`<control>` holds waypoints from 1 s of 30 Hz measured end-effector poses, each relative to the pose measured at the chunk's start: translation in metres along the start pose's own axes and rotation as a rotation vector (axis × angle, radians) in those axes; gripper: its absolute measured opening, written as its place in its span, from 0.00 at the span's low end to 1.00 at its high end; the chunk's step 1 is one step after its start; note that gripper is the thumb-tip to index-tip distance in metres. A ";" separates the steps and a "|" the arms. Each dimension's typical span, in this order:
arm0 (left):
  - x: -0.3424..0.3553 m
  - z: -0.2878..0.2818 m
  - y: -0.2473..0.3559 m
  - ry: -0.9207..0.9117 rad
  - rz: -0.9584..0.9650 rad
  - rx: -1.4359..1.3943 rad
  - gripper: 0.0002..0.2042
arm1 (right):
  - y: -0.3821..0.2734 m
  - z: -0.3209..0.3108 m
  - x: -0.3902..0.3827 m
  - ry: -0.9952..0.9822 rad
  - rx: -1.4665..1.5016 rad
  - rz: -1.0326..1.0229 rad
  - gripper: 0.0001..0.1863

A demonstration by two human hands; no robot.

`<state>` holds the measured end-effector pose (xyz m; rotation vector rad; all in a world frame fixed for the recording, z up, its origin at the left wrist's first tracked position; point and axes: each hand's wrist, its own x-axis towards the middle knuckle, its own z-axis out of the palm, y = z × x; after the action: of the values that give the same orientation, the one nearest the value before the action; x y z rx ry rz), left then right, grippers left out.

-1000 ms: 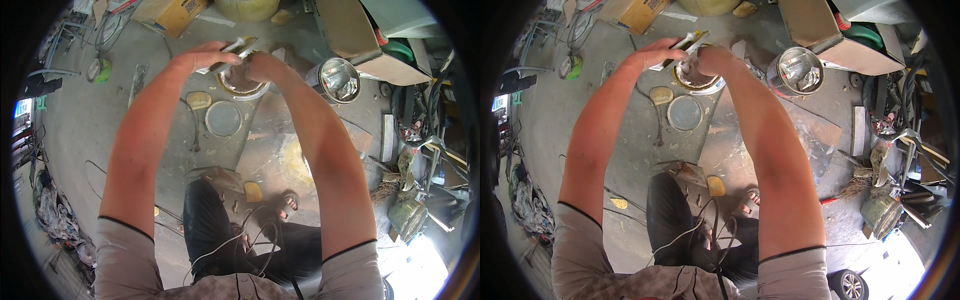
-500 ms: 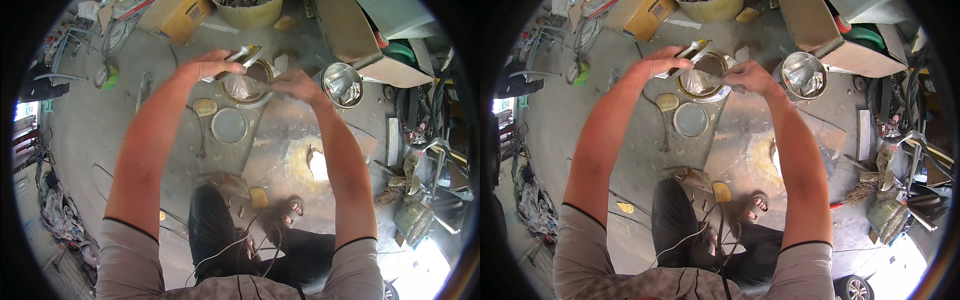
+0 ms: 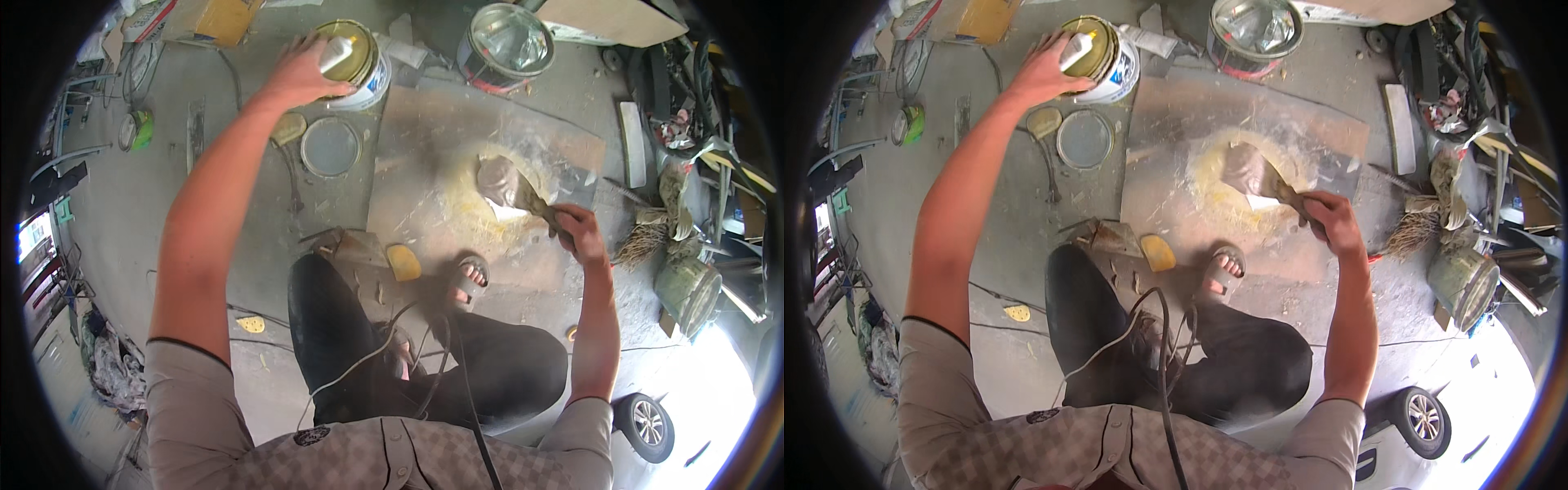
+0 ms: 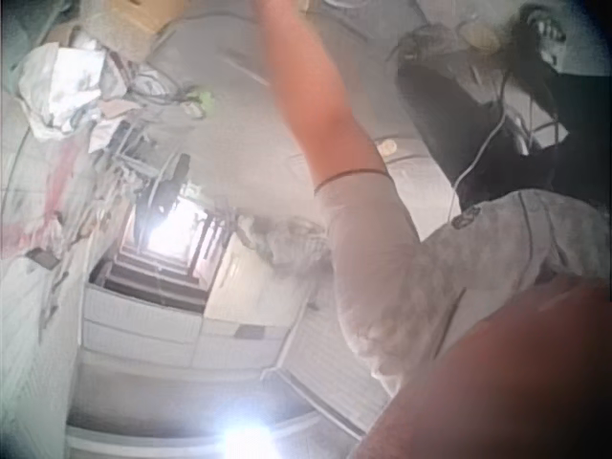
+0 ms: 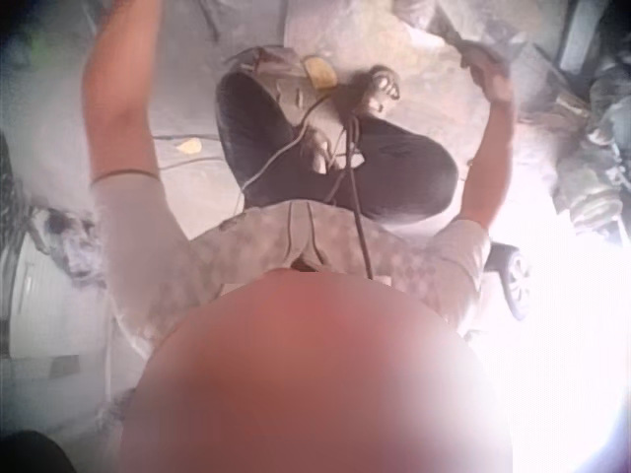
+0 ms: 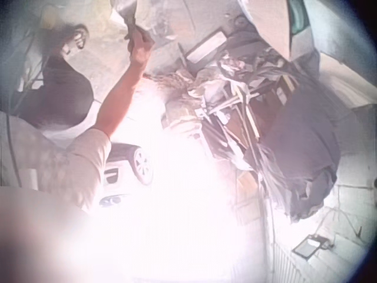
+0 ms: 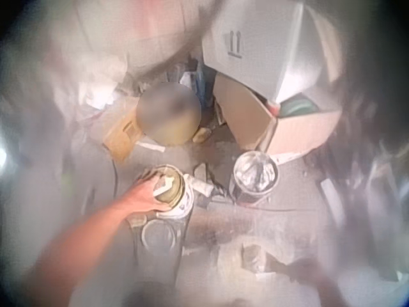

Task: The person mixes a yellowish paste with a white substance on a board using a putty knife, then applies the mixture to a damaged area on the side of a white car.

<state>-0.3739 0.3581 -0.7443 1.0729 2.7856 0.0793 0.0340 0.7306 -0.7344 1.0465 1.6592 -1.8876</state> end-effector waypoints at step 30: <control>-0.050 0.015 0.016 0.214 -0.135 0.096 0.21 | 0.199 0.032 -0.004 0.534 -0.516 -0.261 0.13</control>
<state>-0.3245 0.3363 -0.7516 0.9434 3.0755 0.0471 0.1738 0.6586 -0.8607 1.2078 2.5137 -1.2377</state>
